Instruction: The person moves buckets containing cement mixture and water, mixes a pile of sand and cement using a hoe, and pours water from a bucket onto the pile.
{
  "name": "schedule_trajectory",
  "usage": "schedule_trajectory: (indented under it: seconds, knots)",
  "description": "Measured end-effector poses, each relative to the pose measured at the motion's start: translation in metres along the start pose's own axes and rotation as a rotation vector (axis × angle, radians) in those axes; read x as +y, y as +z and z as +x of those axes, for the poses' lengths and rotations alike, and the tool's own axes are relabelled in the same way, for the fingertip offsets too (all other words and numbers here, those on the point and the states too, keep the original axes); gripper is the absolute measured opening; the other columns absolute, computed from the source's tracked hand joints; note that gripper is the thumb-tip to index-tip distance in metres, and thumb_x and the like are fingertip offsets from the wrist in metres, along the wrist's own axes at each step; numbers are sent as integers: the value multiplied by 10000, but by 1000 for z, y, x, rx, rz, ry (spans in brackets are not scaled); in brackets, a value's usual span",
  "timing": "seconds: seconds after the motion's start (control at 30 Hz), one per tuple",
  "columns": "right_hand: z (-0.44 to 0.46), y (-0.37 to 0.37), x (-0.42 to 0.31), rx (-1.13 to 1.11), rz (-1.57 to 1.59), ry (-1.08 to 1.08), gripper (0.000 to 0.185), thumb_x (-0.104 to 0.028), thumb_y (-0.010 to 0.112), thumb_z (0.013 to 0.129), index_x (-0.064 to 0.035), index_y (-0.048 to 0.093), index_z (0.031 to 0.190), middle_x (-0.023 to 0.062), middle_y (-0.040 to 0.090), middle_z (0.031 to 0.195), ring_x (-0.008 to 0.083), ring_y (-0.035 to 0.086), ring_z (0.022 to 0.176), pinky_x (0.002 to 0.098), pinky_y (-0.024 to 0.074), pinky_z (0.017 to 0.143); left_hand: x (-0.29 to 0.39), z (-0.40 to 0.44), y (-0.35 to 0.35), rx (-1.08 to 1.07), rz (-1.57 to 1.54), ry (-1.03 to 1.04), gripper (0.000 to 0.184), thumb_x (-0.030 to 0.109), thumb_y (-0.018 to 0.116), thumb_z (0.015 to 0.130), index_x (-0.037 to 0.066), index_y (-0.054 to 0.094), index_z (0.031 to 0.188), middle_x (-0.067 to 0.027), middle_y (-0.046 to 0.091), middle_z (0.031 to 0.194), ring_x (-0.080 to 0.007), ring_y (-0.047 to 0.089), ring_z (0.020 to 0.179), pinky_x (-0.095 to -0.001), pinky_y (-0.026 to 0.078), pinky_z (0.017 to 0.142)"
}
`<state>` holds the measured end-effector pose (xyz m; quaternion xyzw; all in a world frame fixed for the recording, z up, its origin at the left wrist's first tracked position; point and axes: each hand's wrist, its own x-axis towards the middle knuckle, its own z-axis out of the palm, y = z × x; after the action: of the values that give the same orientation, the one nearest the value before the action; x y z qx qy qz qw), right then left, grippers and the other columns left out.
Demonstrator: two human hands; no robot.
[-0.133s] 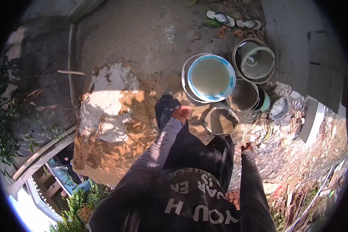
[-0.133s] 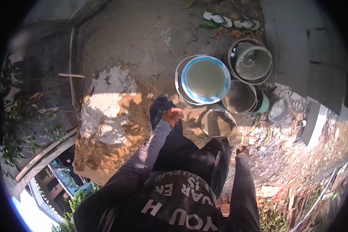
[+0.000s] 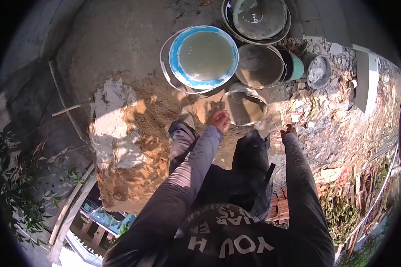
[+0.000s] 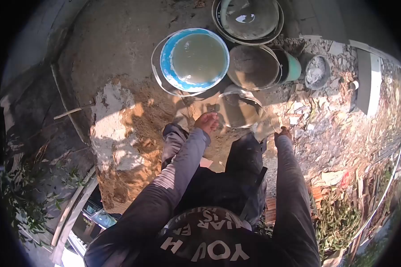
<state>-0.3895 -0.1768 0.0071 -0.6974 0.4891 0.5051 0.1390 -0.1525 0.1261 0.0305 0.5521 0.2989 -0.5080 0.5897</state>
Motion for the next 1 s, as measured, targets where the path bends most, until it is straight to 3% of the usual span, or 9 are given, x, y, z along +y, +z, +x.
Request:
schedule_trajectory:
  seconds: [0.1,0.23,0.33,0.37,0.43,0.53,0.57,0.73,1.0]
  knots:
    - [102,94,-39,-50,33,-88,837,-433,720,781,-138,305,1446,180,418,1434,322,406,1317,395,374,1072,-34,118,5,53,268,30,388,169,709,854,52,542,1183,-82,653,1031,-156,616,828,-301,508,700]
    - [137,125,-81,-50,177,-99,947,-423,788,707,-141,289,1461,204,408,1424,356,400,1316,397,360,1090,-61,298,2,690,576,287,458,171,716,831,49,523,1228,-156,615,1189,-286,581,1114,-377,467,931]
    - [167,160,-103,-125,207,-223,895,-395,785,717,-258,306,1461,154,352,1469,336,399,1321,381,350,1100,-65,341,2,594,437,149,431,188,717,814,59,538,1184,-156,607,1076,-275,586,960,-386,502,853]
    - [173,173,-106,-158,318,-324,638,-390,789,710,-238,537,1277,142,404,1424,313,430,1299,375,377,1083,-54,345,1,569,393,108,423,194,718,808,62,543,1169,-156,604,1038,-271,587,909,-389,514,827]
    - [181,218,-98,-83,336,-567,394,-414,769,733,-118,640,958,139,583,1205,280,569,1121,367,448,970,-30,336,10,506,309,26,406,205,719,796,68,552,1140,-156,599,963,-263,590,806,-394,537,775]
    - [143,250,-99,-143,750,-332,304,-292,800,751,-76,587,740,64,639,772,228,613,784,337,484,754,-29,275,60,313,50,140,369,155,725,774,71,517,1068,-141,582,973,-268,591,803,-412,560,700]
    - [141,280,-86,-127,902,-354,425,-464,730,774,-69,575,750,93,640,710,240,586,712,366,460,725,-35,251,79,141,-102,170,364,93,718,754,70,466,1016,-116,557,989,-259,581,843,-419,551,728]
    - [-46,195,-116,-86,807,-932,186,-201,732,795,-66,620,858,43,606,711,157,587,678,304,473,650,-17,134,121,124,-294,203,340,114,691,720,108,453,962,-56,500,936,-209,527,873,-438,476,745]
    - [-160,191,-170,-204,725,-827,367,-268,768,759,-93,509,952,29,523,680,166,532,640,316,448,627,73,-115,-51,-246,-677,390,256,122,560,839,80,507,1086,-73,574,1065,-216,566,1057,-482,480,883]
